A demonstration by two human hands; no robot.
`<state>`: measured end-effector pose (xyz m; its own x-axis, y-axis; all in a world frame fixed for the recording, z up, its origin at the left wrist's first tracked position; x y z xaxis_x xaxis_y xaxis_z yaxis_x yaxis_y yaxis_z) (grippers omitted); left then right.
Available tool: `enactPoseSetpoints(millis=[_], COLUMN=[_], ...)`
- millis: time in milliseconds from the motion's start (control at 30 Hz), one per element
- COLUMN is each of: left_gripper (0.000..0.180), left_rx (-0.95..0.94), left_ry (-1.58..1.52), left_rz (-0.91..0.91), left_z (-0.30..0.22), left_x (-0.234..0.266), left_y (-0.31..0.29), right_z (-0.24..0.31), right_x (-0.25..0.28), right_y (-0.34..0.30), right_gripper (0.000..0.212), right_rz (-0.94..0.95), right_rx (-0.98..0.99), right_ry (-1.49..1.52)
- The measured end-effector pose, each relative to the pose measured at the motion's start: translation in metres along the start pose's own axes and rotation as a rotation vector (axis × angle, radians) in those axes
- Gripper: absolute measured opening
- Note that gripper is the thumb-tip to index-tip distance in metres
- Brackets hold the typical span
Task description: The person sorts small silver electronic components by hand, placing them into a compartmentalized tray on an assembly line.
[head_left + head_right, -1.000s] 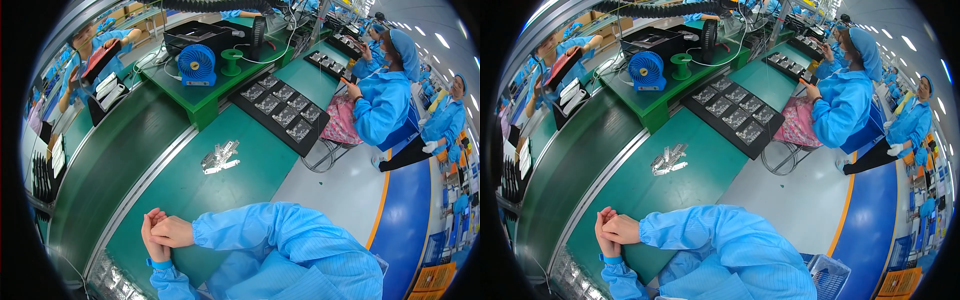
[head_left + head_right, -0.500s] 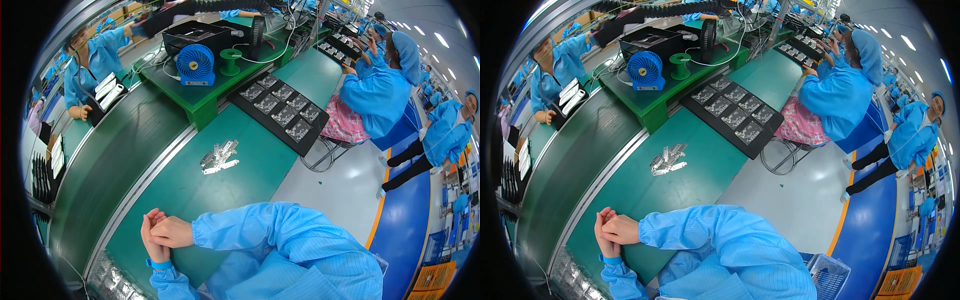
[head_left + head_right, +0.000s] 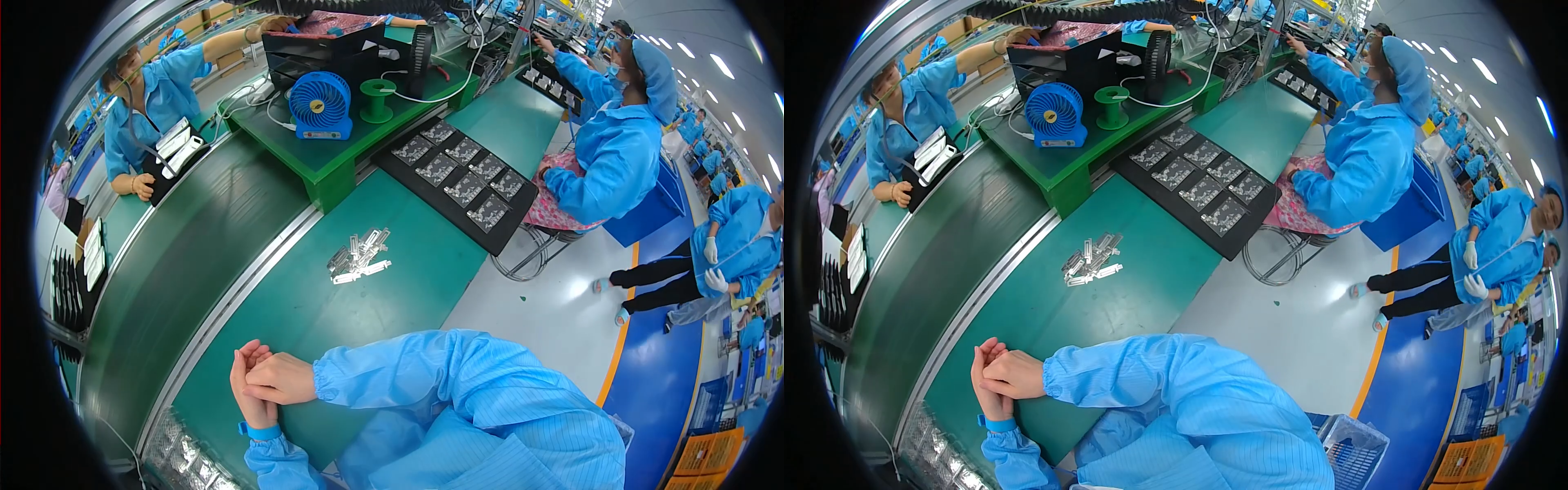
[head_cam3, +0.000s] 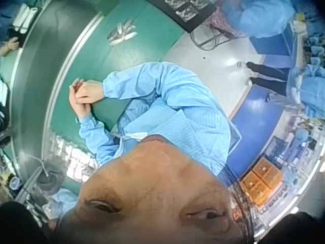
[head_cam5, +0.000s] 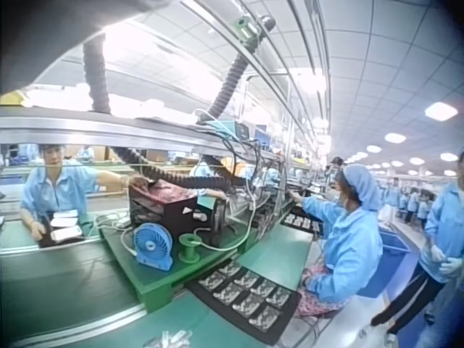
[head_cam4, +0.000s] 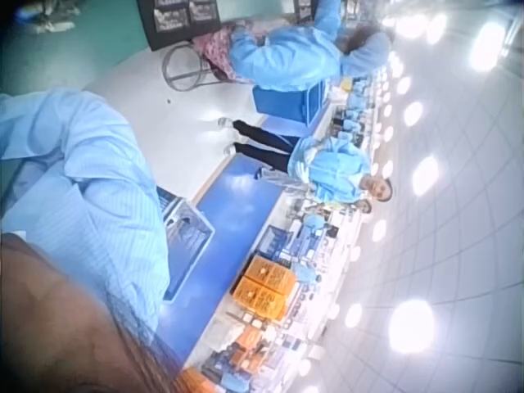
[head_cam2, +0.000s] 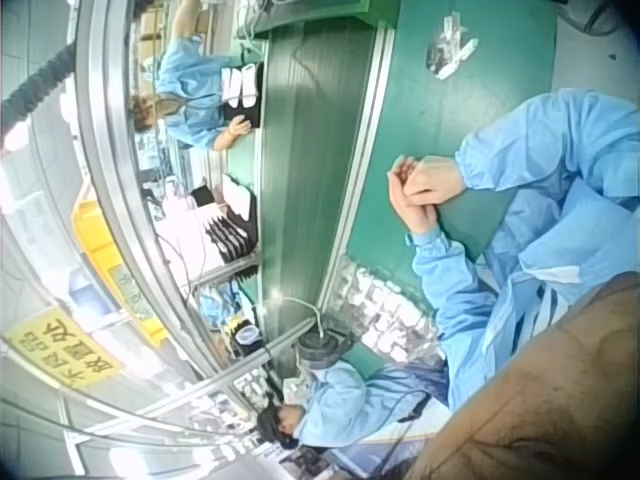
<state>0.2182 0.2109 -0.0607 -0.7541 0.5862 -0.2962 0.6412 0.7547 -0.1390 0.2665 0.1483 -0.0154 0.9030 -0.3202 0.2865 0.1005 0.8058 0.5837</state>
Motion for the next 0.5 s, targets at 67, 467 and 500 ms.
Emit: enactPoseSetpoints(millis=[67,467,500], left_gripper=[0.044,0.042,0.042], left_rx=[0.003,0.007,0.007], left_ry=[-0.006,-0.024,-0.023], left_rz=[0.000,-0.004,-0.005], left_z=[0.0008,0.0018,0.0017], left_x=[0.0003,0.0011,0.0010], left_y=[0.0002,0.0003,0.0002], right_z=[0.0000,0.0004,0.0005], right_x=[0.0002,0.0004,0.0004], right_y=[0.0001,-0.0001,-0.0002], right_gripper=[0.026,0.025,0.025], right_rz=[-0.002,-0.009,-0.007], right_rx=[0.002,0.005,0.002], right_ry=[-0.001,-0.008,-0.009])
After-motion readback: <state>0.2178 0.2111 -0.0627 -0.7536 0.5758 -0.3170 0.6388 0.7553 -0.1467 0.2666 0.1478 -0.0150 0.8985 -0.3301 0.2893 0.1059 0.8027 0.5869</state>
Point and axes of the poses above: each hand's wrist, its own y-axis towards the middle knuckle, its own x-axis out of the back of the hand, z = x × y, the point moved 9 cm from there along y, towards the middle knuckle, and after that the axes turned 4 degrees about y, right-handed, at the moved point
